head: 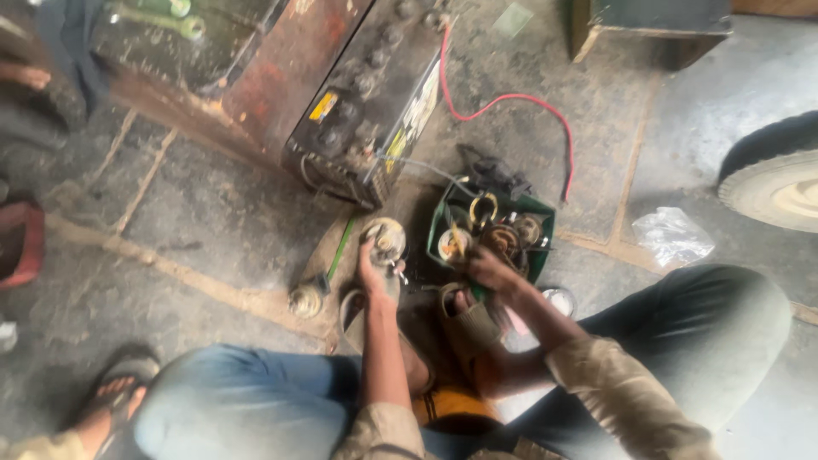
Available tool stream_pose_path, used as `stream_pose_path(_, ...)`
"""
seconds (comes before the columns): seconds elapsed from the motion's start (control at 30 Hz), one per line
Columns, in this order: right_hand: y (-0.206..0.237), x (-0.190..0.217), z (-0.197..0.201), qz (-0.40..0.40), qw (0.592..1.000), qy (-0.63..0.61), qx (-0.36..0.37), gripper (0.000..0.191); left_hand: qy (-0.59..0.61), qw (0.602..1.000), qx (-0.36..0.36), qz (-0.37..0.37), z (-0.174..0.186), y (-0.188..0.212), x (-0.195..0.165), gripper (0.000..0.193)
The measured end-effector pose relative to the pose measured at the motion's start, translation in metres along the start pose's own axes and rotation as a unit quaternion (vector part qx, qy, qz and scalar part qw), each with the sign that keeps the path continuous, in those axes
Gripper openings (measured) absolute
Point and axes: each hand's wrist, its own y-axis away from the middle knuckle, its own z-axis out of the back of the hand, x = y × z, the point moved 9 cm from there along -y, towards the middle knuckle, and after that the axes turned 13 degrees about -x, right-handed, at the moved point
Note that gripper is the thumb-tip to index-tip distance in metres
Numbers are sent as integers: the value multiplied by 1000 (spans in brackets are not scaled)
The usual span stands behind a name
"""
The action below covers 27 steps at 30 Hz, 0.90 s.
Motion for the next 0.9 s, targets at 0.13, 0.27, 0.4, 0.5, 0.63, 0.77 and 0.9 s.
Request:
stream_pose_path(0.13,27,56,5,188,954,232,-26,47,-53,989,-126,47,28,-4,12,37)
stream_pose_path(0.27,90,97,7,355,885,296,-54,47,-131,990,-46,8,8,-5,13,41)
stream_pose_path(0.4,118,105,9,353,889,285,-58,36,-168,982,-82,-8,7,2,11,59)
stream_pose_path(0.5,117,102,17,317,908,269,-51,30,-156,985,-71,-22,-1,2,11,76)
stream_pose_path(0.63,106,93,20,314,914,254,-48,32,-157,982,-101,-32,0,0,13,85)
stream_pose_path(0.77,92,83,19,283,946,156,-16,37,-127,986,-107,-36,-1,0,10,88)
stream_pose_path(0.9,83,42,17,13,999,30,39,42,-120,990,-60,-52,-11,3,7,85)
